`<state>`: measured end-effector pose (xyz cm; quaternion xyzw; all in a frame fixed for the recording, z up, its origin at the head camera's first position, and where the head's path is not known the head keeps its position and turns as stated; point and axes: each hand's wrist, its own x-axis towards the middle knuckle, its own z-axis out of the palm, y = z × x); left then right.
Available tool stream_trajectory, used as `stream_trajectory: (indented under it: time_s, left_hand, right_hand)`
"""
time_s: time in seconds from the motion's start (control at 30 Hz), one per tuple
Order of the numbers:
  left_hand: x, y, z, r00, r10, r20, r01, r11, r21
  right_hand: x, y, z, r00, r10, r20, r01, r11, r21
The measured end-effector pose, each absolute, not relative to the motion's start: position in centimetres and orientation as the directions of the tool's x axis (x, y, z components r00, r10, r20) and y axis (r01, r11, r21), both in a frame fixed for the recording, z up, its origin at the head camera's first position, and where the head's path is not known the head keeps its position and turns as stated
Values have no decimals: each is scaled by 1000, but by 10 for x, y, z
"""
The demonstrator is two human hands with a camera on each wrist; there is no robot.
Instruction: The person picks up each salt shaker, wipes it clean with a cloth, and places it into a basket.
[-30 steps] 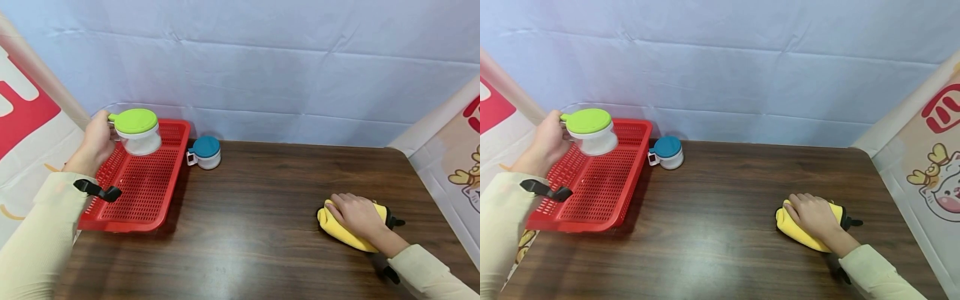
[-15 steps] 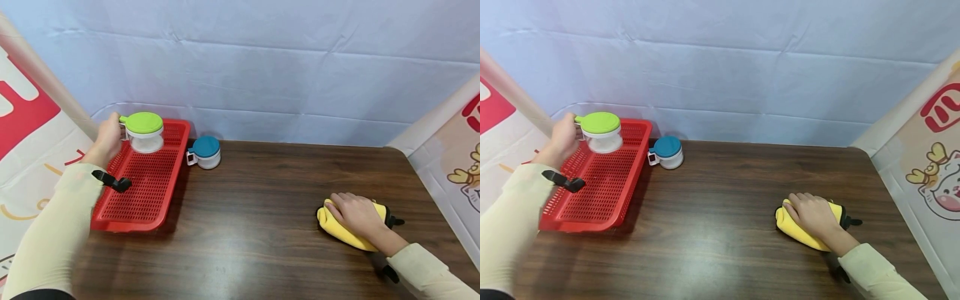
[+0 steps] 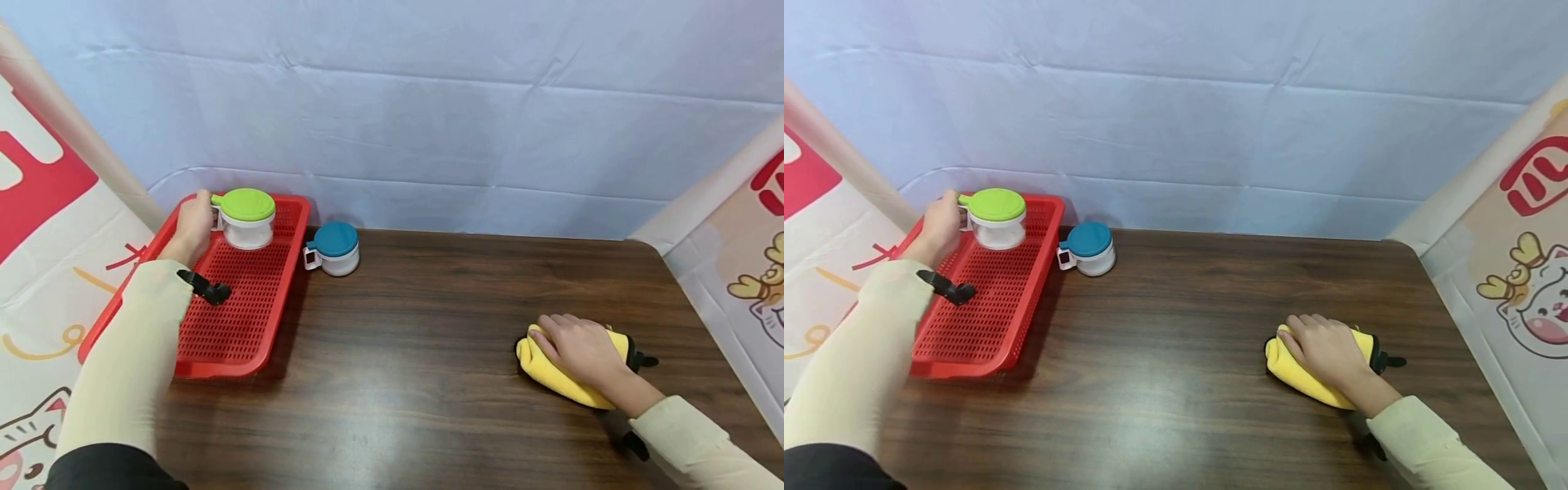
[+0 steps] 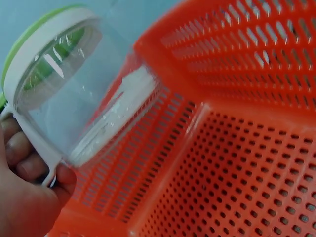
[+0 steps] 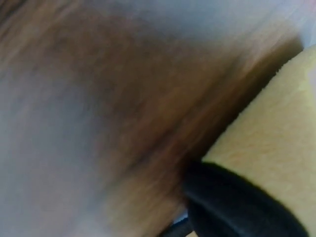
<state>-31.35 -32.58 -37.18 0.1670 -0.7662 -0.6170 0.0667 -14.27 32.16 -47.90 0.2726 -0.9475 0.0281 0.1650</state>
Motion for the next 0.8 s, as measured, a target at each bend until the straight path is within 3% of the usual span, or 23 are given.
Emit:
stream_trajectory:
  time_s: [0.47,0.8]
  left_hand:
    - [-325,-314,-388,-941,-309,-138,-249,355,901]
    - [-324,-318,-400,-952,-257,-167,-255,364,896]
  right_hand:
    - [-141,320,-478,-816,-489,307,-507,861,23]
    - [-141,321,-477,-812,-492,314,-511,859,23]
